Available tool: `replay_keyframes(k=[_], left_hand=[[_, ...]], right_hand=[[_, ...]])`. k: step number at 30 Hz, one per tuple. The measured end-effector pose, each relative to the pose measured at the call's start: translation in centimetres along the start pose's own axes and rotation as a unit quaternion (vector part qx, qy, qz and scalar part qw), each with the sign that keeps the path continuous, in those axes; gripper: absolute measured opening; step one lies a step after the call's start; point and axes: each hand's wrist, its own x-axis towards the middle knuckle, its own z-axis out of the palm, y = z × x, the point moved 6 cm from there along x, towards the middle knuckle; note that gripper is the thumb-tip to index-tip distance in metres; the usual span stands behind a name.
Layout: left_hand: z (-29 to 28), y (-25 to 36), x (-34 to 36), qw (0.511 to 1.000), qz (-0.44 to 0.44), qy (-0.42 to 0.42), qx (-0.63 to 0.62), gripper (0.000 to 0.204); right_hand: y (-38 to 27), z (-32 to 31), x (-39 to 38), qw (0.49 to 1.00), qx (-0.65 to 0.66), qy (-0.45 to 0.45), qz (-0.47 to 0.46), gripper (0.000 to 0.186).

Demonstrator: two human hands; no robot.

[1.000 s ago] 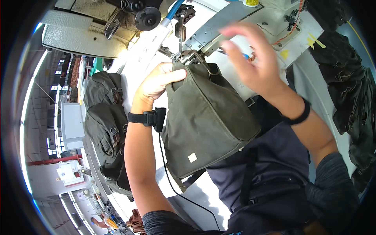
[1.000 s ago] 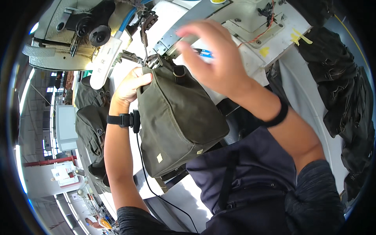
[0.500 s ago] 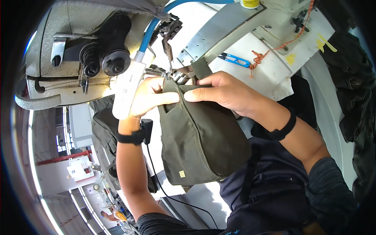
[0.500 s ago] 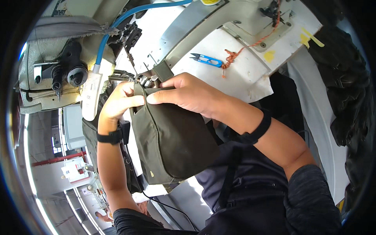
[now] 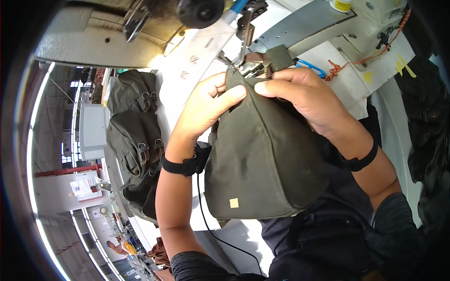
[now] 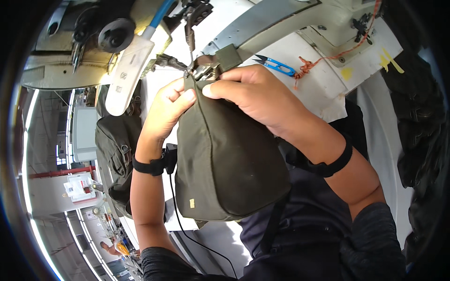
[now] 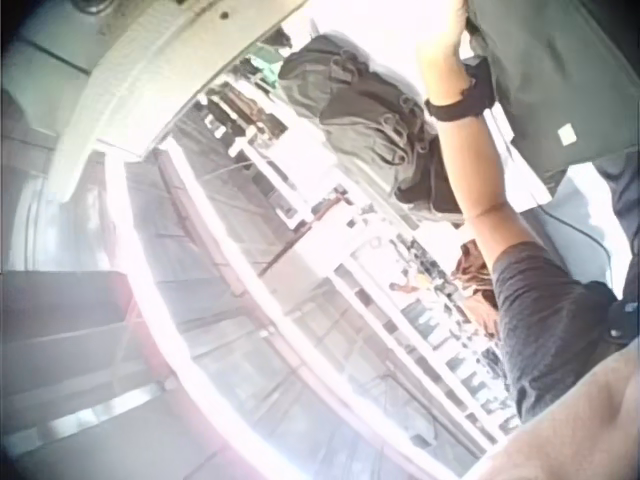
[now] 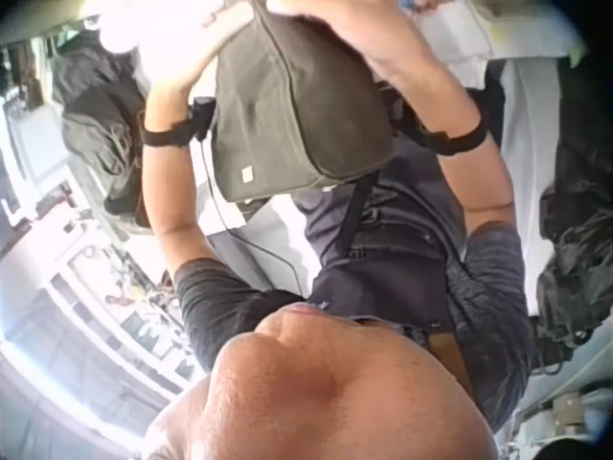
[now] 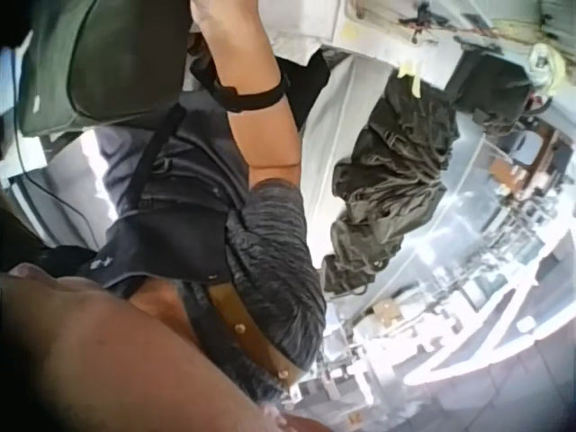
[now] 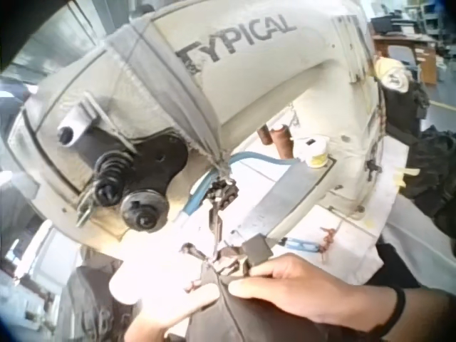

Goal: The person sews a zipper onto a dark green canvas bag using an industrial sewing machine. They guide the bag under the needle, stitch along the zipper, and periodically stop to trim threads and adjust the fabric. The person also attaches a metal D-ring to the bag's handle.

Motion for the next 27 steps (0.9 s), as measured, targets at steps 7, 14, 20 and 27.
replay_keyframes(k=[7,14,20,27], left_hand=[[-0.1,-0.1,0.1,0.999,-0.041,-0.029,-0.012,0.040],[-0.7,-0.2,0.8,0.998,-0.035,-0.047,0.022,0.043],[-1.4,-0.2,1.0,0.997,-0.045,-0.055,0.043,0.039],[-3.1,2.3,1.2,0.958,0.089,0.005,0.273,0.024]], right_hand=[[0.5,-0.3,0.6,0.999,-0.015,-0.033,0.010,0.022],[-0.3,-0.2,1.0,0.997,-0.076,0.004,0.004,0.027],[-0.9,0.3,0.8,0.997,-0.077,0.006,-0.001,0.028],[-4.8,-0.1,0.4,0.921,-0.347,0.068,-0.163,0.026]])
